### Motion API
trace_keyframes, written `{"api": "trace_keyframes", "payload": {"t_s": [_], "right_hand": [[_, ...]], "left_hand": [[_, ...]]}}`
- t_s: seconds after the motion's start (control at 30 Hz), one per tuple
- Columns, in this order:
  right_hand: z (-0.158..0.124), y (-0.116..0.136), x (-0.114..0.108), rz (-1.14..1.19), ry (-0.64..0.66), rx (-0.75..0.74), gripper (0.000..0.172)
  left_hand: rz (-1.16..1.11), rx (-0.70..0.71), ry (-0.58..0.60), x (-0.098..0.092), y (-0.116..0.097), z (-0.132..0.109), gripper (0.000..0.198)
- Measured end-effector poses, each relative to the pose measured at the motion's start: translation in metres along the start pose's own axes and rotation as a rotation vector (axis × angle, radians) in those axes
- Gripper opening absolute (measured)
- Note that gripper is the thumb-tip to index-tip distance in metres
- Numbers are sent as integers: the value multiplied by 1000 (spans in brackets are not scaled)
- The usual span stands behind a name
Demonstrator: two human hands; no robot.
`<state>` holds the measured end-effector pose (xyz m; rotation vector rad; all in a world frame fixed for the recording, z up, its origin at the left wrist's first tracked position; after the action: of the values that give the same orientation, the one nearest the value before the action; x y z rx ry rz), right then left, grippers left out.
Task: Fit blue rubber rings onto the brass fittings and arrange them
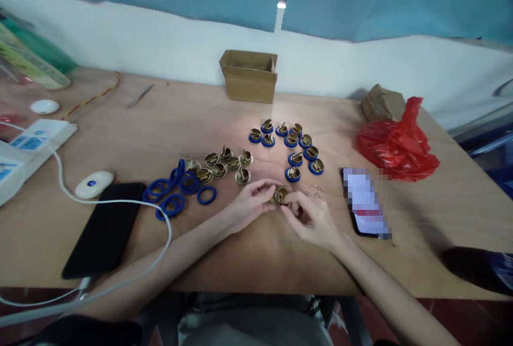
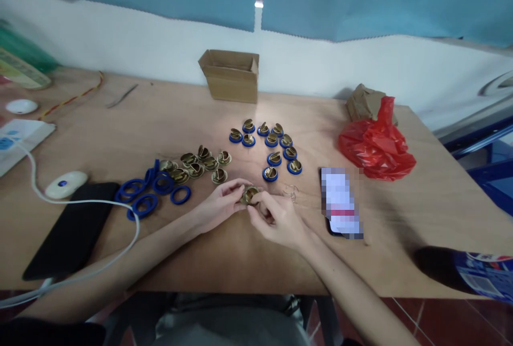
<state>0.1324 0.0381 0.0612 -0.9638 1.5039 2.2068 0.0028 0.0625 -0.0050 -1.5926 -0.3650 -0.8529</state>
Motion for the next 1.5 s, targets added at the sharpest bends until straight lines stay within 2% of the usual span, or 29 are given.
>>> {"api": "trace_keyframes", "payload": {"t_s": [0.17, 0.23, 0.43, 0.53, 0.73, 0.8, 0.87, 1.03, 1.2, 1.33, 1.5], "right_hand": [[-2, 5, 4, -124, -58, -168, 4], [-2, 2, 7, -167, -70, -167, 4], [2, -4, 4, -85, -80, -28, 6], [5, -8, -1, -9, -69, 76, 7], [14, -31, 4, 336, 86, 384, 24], [16, -36, 9, 443, 156, 449, 28], [15, -38, 12, 457, 170, 478, 30], [11, -29, -1, 245, -47, 410, 16], [11, -27, 0, 177, -24, 366, 18], [15, -30, 2, 93, -4, 339, 23], [14, -26, 1, 149, -6, 336, 18]], "left_hand": [[9, 15, -48, -2, 1, 0, 24], [-4, 13, -47, -2, 1, 0, 24], [-26, 16, -49, 0, 0, 0, 32], [47, 19, -43, 0, 1, -1, 37], [344, 128, 12, 1, -4, -2, 40], [409, 142, 21, 2, -5, -3, 42], [483, 143, 23, 4, -5, -5, 38], [585, 148, -18, 5, -9, -7, 35], [601, 148, -21, 1, -5, -8, 50], [684, 144, 26, 3, -3, -10, 44], [774, 202, -22, 3, -10, -12, 38]]}}
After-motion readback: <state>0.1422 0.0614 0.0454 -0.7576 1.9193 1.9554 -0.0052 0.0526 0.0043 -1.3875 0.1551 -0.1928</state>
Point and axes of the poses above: each hand's wrist, its own z-axis towards the middle knuckle, its own x-axis out of the palm, y = z × x, the point moved 6 cm from there along z, towards the middle knuckle, and after that the axes turned 14 degrees about x, right-handed, at the moved point
